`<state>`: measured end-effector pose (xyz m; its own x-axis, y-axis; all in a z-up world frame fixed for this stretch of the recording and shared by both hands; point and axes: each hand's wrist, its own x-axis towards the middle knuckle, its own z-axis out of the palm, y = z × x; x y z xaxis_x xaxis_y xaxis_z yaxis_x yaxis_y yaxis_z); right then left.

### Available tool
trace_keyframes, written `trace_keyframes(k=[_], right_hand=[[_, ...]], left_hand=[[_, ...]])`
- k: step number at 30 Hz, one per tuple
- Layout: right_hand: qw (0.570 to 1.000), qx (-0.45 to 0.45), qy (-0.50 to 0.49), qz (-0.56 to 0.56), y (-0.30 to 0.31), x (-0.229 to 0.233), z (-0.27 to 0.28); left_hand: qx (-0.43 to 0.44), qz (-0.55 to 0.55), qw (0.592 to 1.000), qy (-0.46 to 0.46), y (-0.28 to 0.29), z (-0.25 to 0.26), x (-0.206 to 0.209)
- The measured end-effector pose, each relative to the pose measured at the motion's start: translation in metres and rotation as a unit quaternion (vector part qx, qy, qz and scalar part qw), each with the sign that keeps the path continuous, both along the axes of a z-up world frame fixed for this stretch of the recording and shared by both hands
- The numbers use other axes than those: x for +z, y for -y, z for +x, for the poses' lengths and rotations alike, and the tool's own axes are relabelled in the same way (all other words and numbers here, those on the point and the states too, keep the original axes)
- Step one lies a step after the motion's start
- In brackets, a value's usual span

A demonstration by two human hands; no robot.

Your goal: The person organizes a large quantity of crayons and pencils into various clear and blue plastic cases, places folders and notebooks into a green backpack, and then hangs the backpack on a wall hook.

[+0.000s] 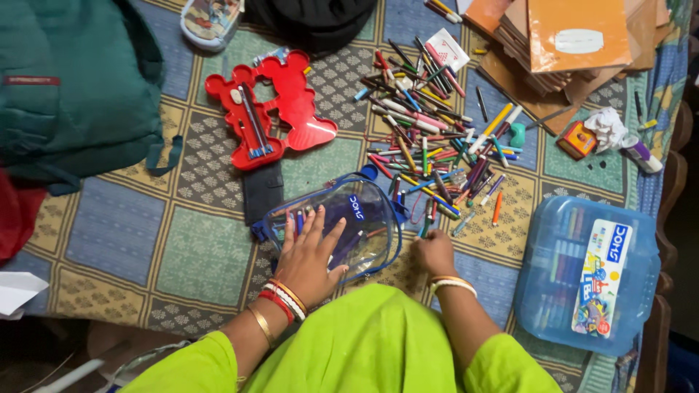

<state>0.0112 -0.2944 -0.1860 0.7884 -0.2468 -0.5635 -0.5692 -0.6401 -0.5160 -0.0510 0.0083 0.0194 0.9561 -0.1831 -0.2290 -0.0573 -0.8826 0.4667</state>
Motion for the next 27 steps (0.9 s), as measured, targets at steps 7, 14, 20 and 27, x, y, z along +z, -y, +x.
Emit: trace_keyframes(k=[7,14,20,27], right_hand=[[0.947,-0.078,-0.031,0.311,-0.018,0.021,0.013],[0.911,0.024,-0.180,0.371,-0.044,0.107,0.032],[0.911,0.120,-0.226,0.324,-0.061,0.153,0.039],[0.949,0.114,-0.085,0.282,-0.049,0.094,0.034]], left_hand=[[0.012,0.001,1.000,-0.009,-0.003,-0.001,0.005],[0.030,0.003,1.000,-0.008,-0.015,-0.006,0.007],[0.043,0.006,0.999,-0.021,-0.021,-0.011,0.011],[0.050,0.012,0.999,-0.018,-0.027,-0.012,0.011]])
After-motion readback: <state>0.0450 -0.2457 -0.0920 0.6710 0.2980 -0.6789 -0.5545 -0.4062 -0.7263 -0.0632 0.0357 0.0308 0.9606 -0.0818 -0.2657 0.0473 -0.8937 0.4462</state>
